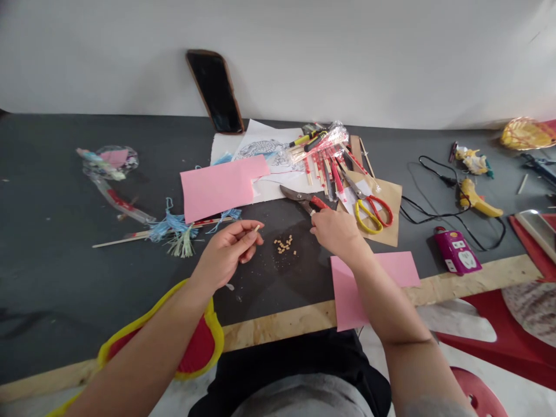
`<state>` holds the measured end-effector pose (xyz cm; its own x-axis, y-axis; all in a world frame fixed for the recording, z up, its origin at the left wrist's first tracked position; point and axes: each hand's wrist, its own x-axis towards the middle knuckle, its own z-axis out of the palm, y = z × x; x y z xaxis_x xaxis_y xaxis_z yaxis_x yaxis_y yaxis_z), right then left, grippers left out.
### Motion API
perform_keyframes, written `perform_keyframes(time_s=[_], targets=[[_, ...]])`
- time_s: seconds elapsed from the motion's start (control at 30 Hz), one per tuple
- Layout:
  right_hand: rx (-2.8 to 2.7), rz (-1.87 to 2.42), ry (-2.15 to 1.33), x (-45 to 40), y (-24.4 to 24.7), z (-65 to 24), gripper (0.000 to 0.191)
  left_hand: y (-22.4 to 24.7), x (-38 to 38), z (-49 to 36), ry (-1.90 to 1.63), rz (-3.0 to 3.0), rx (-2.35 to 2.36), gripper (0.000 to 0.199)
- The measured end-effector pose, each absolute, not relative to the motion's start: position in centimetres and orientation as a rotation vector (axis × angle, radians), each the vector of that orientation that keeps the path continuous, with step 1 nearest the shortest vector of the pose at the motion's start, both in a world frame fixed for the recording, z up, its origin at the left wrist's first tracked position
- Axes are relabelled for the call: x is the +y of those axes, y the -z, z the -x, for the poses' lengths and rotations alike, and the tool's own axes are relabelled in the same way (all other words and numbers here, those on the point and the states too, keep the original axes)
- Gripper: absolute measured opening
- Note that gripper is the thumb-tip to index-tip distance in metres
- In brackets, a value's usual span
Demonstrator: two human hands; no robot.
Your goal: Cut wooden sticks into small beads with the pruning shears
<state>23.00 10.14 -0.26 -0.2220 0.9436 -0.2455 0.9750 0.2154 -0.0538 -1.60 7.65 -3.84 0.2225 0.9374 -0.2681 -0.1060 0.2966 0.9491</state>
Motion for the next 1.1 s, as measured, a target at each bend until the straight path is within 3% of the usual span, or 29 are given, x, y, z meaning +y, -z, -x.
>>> perform_keyframes(time_s=[0.17, 0.27, 0.47, 0.6, 1.1], targets=[[2.35, -1.772, 0.271, 9.9, 0.4, -22.4, 0.018, 3.6, 7.6, 1.4, -0.919, -0.955, 1.072, 0.03], [2.546, -1.816, 0.469, 9.8, 0.7, -22.1, 0.016, 3.6, 7.6, 1.3, -0.934, -0.936, 1.051, 0.031], [2.833, -1.877, 1.884, 9.1, 2.1, -19.0, 0.013, 3.3, 7.0, 0.6, -0.936, -0.822, 0.94, 0.037], [2.716, -1.772, 2.378, 8.3, 2.9, -17.1, 0.018, 3.1, 6.7, 0.3, -0.95, -0.745, 0.898, 0.038], [2.54, -1.706, 2.669, 7.7, 3.6, -16.3, 0.035, 3.7, 6.6, 0.9, -0.93, -0.927, 0.987, 0.034]])
